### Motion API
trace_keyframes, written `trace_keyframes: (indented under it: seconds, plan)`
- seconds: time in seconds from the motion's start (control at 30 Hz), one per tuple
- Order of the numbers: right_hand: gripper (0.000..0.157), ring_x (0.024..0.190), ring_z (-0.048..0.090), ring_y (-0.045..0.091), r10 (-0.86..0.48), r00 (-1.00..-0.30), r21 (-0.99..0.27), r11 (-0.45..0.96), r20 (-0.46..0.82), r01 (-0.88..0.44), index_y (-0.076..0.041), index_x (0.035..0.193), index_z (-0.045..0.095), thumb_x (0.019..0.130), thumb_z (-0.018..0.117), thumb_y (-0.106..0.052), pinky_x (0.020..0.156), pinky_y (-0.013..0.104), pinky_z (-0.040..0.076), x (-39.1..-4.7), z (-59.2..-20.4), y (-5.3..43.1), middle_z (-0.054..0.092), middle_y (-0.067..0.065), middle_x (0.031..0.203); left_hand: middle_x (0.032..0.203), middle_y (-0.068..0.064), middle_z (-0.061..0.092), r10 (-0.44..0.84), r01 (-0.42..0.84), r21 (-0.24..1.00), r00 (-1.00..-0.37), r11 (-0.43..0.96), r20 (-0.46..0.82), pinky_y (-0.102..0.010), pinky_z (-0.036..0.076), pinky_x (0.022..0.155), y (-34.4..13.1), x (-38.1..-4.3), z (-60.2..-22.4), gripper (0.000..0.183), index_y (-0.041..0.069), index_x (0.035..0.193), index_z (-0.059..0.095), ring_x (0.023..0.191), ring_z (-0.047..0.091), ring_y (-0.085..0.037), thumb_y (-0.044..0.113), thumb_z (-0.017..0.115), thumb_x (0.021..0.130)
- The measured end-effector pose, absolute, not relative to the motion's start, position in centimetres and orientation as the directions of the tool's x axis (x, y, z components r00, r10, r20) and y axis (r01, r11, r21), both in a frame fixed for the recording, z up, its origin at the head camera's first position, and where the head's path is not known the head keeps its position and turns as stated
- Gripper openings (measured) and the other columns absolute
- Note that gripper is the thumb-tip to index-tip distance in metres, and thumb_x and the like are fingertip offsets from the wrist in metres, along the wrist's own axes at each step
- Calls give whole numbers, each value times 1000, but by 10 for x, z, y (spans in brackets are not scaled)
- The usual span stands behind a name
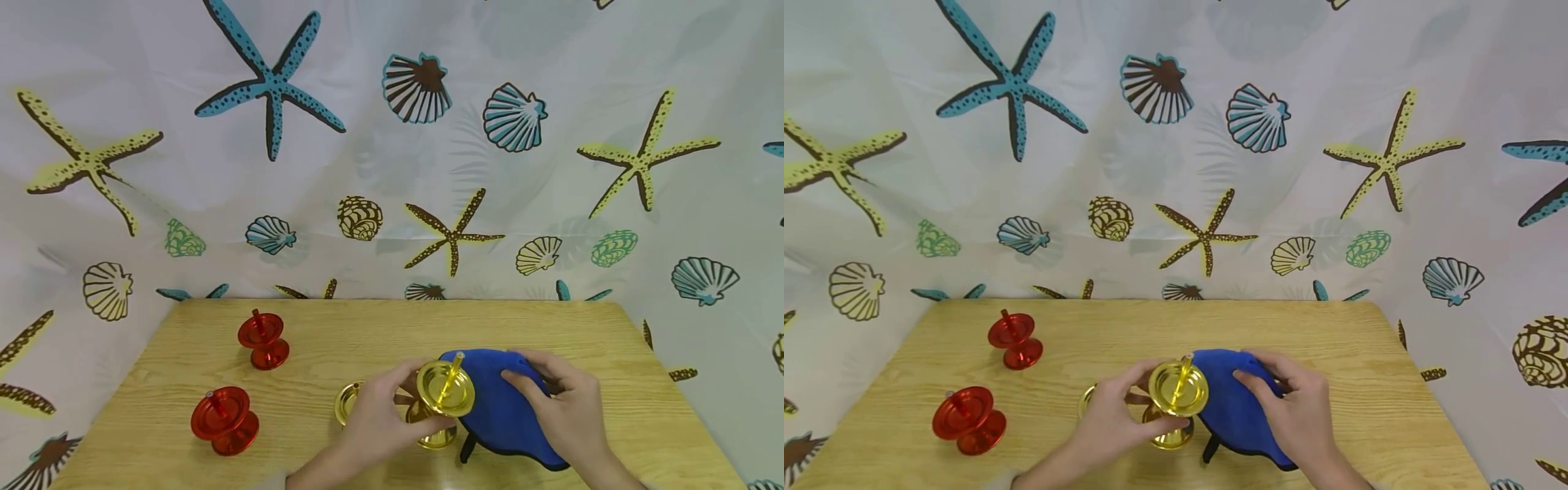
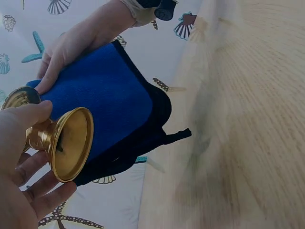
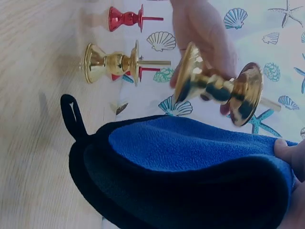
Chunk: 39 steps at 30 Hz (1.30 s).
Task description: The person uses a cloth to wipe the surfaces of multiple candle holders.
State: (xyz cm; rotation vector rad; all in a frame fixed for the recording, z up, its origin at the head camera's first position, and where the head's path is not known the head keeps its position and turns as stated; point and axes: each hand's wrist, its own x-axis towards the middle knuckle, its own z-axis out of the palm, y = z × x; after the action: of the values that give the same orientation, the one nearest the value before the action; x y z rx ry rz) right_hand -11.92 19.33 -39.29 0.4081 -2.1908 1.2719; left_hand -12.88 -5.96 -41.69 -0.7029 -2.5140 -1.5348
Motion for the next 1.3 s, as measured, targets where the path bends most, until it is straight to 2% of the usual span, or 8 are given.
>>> trace_keyframes:
  seconds: [0.17,0.3,0.5,0.73,0.87,1.0,1.2,1.3]
  plan:
    - [32,88,73,-9,-73,-775,-657,484,628,-578,-9,106,82,79,85,8,68,13,58,-117,-397,190,83,11,96,113,4,78,362,422,824,-887,378,288,-21,60,79,-53,-125,-425,66,17,139,66,95,73,-7,31,94,81]
    - [38,97,77,0,-198,-732,-641,372,652,-672,-8,110,81,80,80,15,79,17,62,-118,-401,191,82,14,102,118,3,78,371,428,824,-882,371,291,-20,60,82,-51,-125,-429,65,18,139,65,99,75,-10,27,93,81]
    - [46,111,75,3,-317,-685,-631,269,655,-728,-7,118,77,80,77,19,87,22,62,-120,-406,192,80,16,113,125,-2,77,373,453,810,-872,374,316,-19,59,83,-50,-123,-432,66,16,140,65,101,76,-15,26,93,81]
    - [56,123,71,10,-410,-633,-539,332,657,-774,-12,127,75,78,82,13,100,15,55,-120,-412,194,77,15,124,109,2,78,333,495,749,-865,441,376,-20,60,80,-51,-122,-431,64,15,136,68,94,73,-9,23,95,78]
    - [58,120,73,19,-449,-593,-460,377,669,-804,-13,126,75,75,85,12,102,12,52,-118,-415,195,78,12,123,96,6,77,310,518,682,-855,516,415,-20,57,75,-51,-122,-428,65,15,133,71,86,69,-6,28,98,75]
    - [56,110,74,19,-439,-585,-431,406,682,-806,-14,121,77,72,87,12,97,9,53,-113,-416,192,78,9,116,91,7,77,322,539,611,-840,580,437,-19,53,71,-51,-122,-428,68,13,133,72,82,69,-5,30,98,73]
    - [49,95,74,14,-406,-613,-406,487,678,-773,-19,114,79,72,90,4,87,10,55,-105,-417,185,80,-2,104,93,7,79,359,562,518,-821,645,444,-15,43,63,-50,-122,-428,68,15,133,73,76,61,-2,32,99,72]
    - [43,92,74,10,-404,-649,-407,537,645,-739,-21,111,79,74,91,-1,83,13,57,-101,-415,181,80,-7,102,92,6,79,385,577,424,-801,698,458,-14,43,60,-49,-122,-428,70,15,133,73,75,63,-4,35,99,71]
